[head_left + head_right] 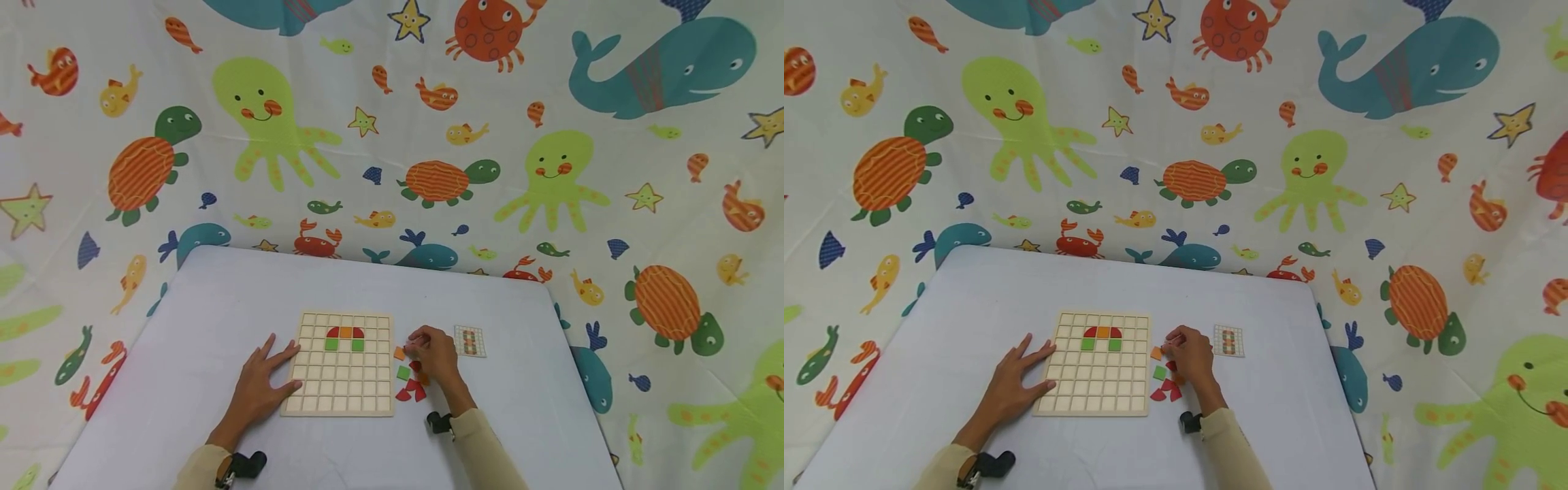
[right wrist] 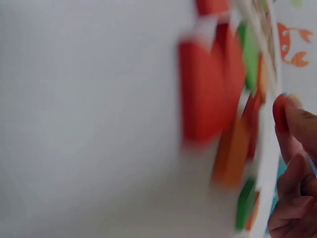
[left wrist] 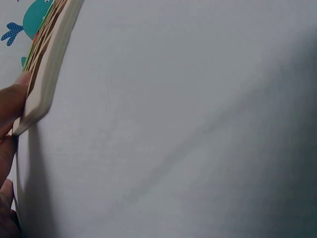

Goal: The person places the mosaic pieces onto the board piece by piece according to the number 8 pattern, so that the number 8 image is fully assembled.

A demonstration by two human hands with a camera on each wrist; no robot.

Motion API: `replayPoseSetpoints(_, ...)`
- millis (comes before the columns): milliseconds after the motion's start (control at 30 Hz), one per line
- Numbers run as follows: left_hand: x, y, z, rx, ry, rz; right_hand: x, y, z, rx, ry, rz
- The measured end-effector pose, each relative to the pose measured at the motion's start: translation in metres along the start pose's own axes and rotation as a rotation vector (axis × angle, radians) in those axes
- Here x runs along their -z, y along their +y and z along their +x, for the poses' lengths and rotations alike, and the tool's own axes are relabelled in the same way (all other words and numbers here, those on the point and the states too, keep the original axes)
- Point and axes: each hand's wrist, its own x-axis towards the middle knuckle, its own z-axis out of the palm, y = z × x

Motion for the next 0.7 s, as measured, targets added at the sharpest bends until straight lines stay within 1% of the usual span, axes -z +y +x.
replayPoseSetpoints(167, 0.001, 0.0, -0.001, 0.003, -0.003, 0.003, -0.015, -0.019, -0.005, 0.056, -0.034, 0.1)
replayPoseSetpoints(367, 0.002, -0.001, -0.001, -0.011, 0.009, 0.001, -0.042, -0.044, -0.014, 0.135, -0.063, 0.175)
replayPoseSetpoints(500, 0.002, -0.001, -0.001, -0.012, 0.013, -0.004, -0.059, -0.058, -0.021, 0.146, -0.083, 0.202)
replayPoseSetpoints(567, 0.001, 0.0, -0.001, -0.011, 0.009, -0.002, -0.067, -0.065, -0.024, 0.138, -0.094, 0.215)
replayPoseSetpoints(700, 0.001, 0.0, -0.001, 0.002, -0.007, 0.0, -0.08, -0.075, -0.028, 0.13, -0.093, 0.208)
